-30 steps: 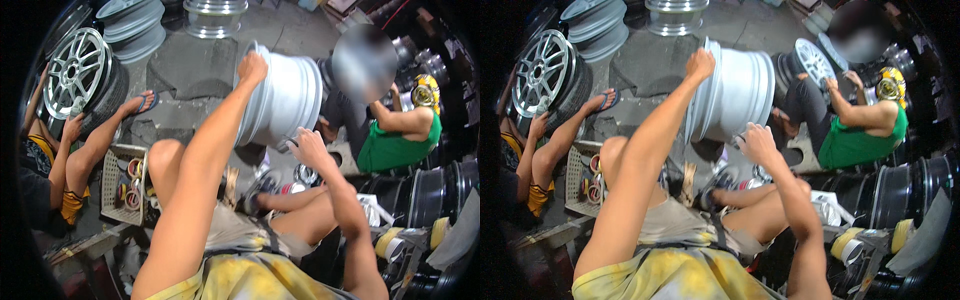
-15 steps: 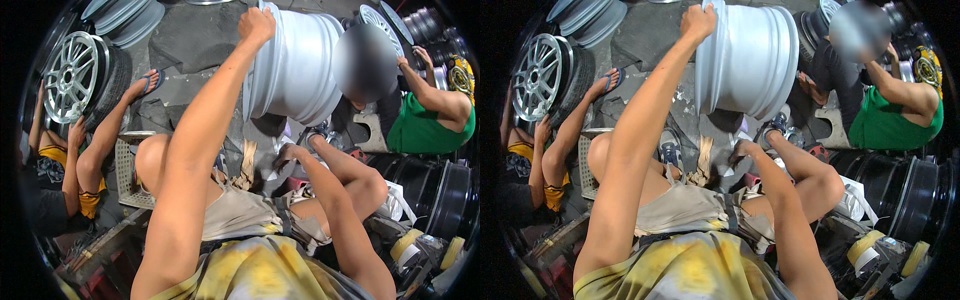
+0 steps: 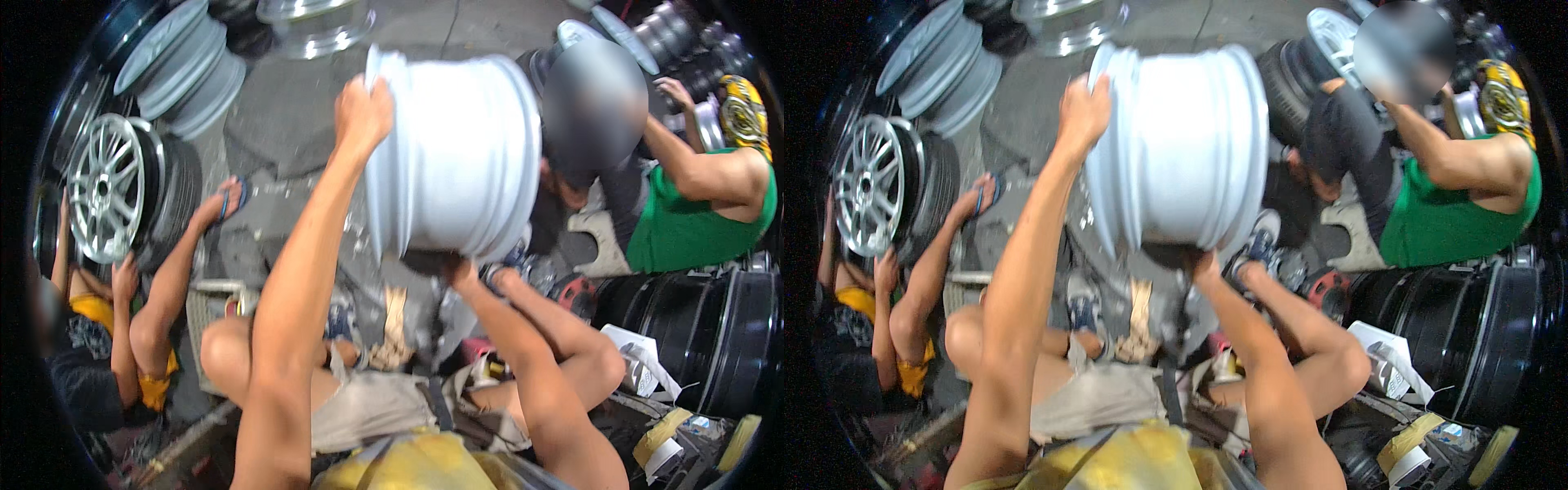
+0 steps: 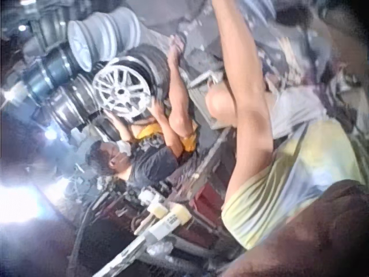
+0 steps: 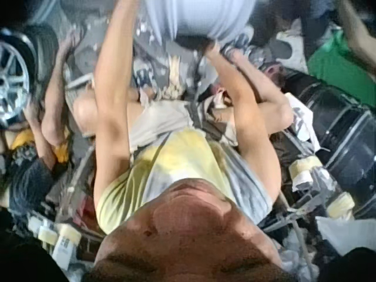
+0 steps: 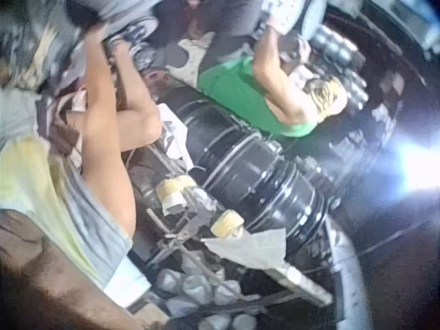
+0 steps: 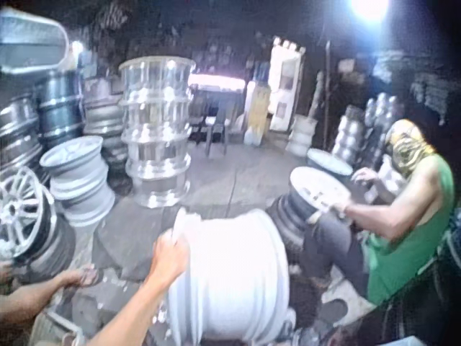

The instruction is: The person sits on the floor and sands a white car wheel rim using a sanding block. They rotate the rim to sand the inner face, spokes, and outer barrel. Another person is visible in the background working on a different wheel.

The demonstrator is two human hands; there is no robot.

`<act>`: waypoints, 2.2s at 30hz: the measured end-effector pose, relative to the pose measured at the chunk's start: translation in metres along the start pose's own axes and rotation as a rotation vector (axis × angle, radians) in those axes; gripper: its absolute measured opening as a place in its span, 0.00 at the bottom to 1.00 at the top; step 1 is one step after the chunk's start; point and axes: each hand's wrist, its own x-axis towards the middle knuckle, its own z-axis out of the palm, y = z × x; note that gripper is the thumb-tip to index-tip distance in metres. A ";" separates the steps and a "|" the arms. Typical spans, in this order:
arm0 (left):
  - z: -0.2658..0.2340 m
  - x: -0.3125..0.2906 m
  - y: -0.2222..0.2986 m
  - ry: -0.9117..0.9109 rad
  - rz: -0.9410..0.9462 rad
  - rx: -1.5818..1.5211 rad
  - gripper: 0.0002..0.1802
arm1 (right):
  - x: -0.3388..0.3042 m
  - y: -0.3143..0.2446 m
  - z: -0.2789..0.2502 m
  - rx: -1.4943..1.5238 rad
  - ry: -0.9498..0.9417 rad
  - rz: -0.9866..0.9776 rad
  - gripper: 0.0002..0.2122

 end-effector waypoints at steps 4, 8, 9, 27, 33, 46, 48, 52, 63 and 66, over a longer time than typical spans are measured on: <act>-0.032 -0.018 -0.042 0.088 -0.031 0.113 0.28 | -0.042 -0.086 -0.103 0.139 -0.058 -0.427 0.11; -0.010 -0.037 -0.015 0.016 -0.083 -0.128 0.30 | -0.132 -0.104 -0.279 0.364 0.477 -0.504 0.08; -0.009 -0.037 -0.007 -0.039 -0.097 -0.187 0.31 | -0.142 -0.103 -0.313 0.387 0.610 -0.448 0.11; 0.008 0.007 -0.032 -0.052 -0.030 -0.154 0.23 | 0.047 0.000 -0.437 -0.011 0.812 -0.129 0.18; 0.006 0.023 -0.012 0.002 -0.090 -0.101 0.25 | -0.040 -0.022 -0.342 -0.093 0.979 -0.431 0.22; 0.002 0.039 -0.030 -0.046 -0.149 -0.028 0.27 | -0.015 -0.066 -0.302 0.090 1.079 -0.464 0.24; 0.002 0.035 -0.003 -0.036 -0.138 0.014 0.28 | -0.038 -0.050 -0.303 0.000 1.019 -0.469 0.26; 0.011 0.016 -0.004 -0.051 -0.090 -0.084 0.32 | 0.011 -0.034 -0.391 -0.029 1.039 -0.255 0.23; 0.002 0.047 -0.011 -0.039 -0.128 -0.040 0.30 | -0.073 -0.007 -0.335 -0.243 0.929 -0.421 0.22; 0.003 0.001 -0.011 -0.002 -0.018 -0.025 0.29 | -0.035 0.009 -0.387 -0.141 0.989 -0.344 0.19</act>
